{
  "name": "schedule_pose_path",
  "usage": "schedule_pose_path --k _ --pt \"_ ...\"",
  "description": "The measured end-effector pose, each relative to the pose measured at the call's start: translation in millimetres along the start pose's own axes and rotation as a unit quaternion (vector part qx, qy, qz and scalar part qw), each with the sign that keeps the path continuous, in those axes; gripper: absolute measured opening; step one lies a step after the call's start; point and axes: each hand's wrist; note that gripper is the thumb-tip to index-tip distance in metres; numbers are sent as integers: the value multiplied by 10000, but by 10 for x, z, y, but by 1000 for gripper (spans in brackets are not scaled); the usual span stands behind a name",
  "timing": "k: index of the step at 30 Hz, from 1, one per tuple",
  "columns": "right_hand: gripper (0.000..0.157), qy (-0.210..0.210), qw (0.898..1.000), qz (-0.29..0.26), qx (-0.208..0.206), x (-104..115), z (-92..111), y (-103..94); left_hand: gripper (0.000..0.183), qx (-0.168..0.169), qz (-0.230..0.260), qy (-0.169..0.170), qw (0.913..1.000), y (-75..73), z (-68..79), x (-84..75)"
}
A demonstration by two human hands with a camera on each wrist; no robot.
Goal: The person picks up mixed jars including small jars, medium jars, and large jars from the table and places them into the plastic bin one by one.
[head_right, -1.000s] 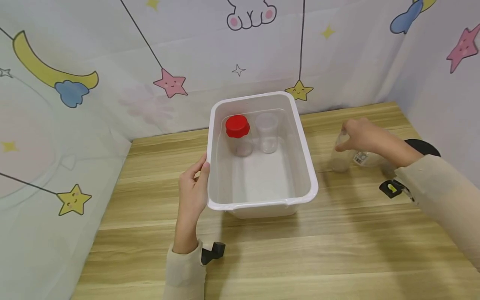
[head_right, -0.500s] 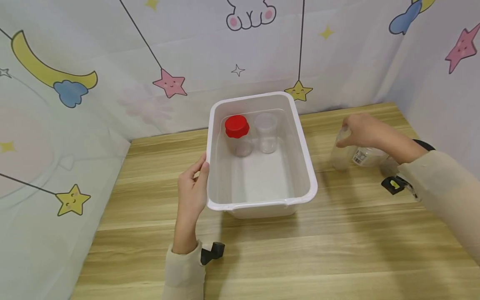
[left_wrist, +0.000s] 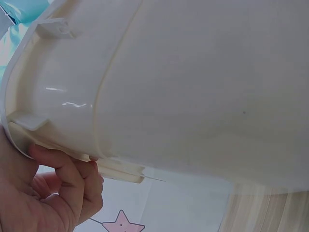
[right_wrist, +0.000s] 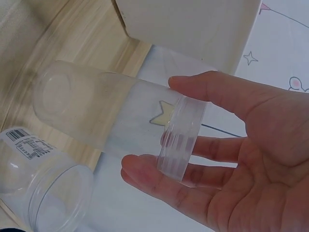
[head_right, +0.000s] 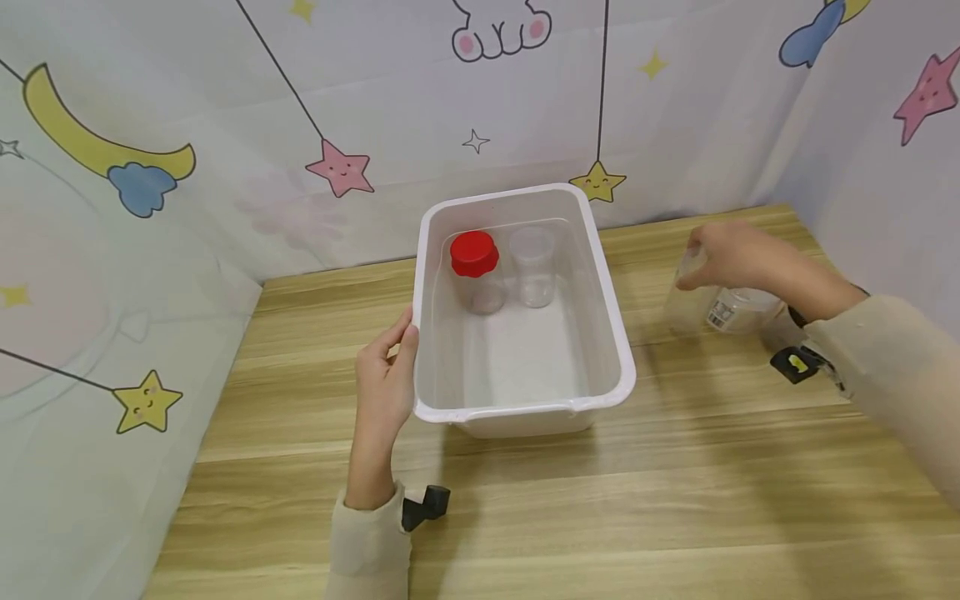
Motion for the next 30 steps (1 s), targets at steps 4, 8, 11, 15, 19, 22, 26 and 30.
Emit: schedule_pose_path --k 4,8,11,15,19,22,26,30 --pt "62 73 10000 -23 51 5 12 -33 39 11 1 17 10000 1 2 8" --pt "63 107 9999 47 71 15 22 -68 39 42 38 -20 10000 -2 5 14" --pt "63 87 9998 151 52 19 21 -95 39 61 83 -19 9999 -4 4 16" --pt "63 101 9997 221 84 24 20 -131 40 79 102 2 9999 -1 3 9" --pt "63 166 9995 215 131 31 22 -153 40 86 86 -26 9999 3 3 2" --pt "63 202 9995 176 145 28 17 -160 40 88 90 -46 9999 3 3 3" --pt "63 165 9996 183 128 28 9 -178 40 80 91 -45 9999 -1 3 6" --pt "63 200 9997 88 149 34 3 -202 40 77 95 -33 9999 -1 3 10"
Point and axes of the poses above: each hand's wrist, its own z-axis away from the middle knuckle, its own y-axis out of the palm, x = y × z, and after that the axes turned 11 degrees about -y, right-handed
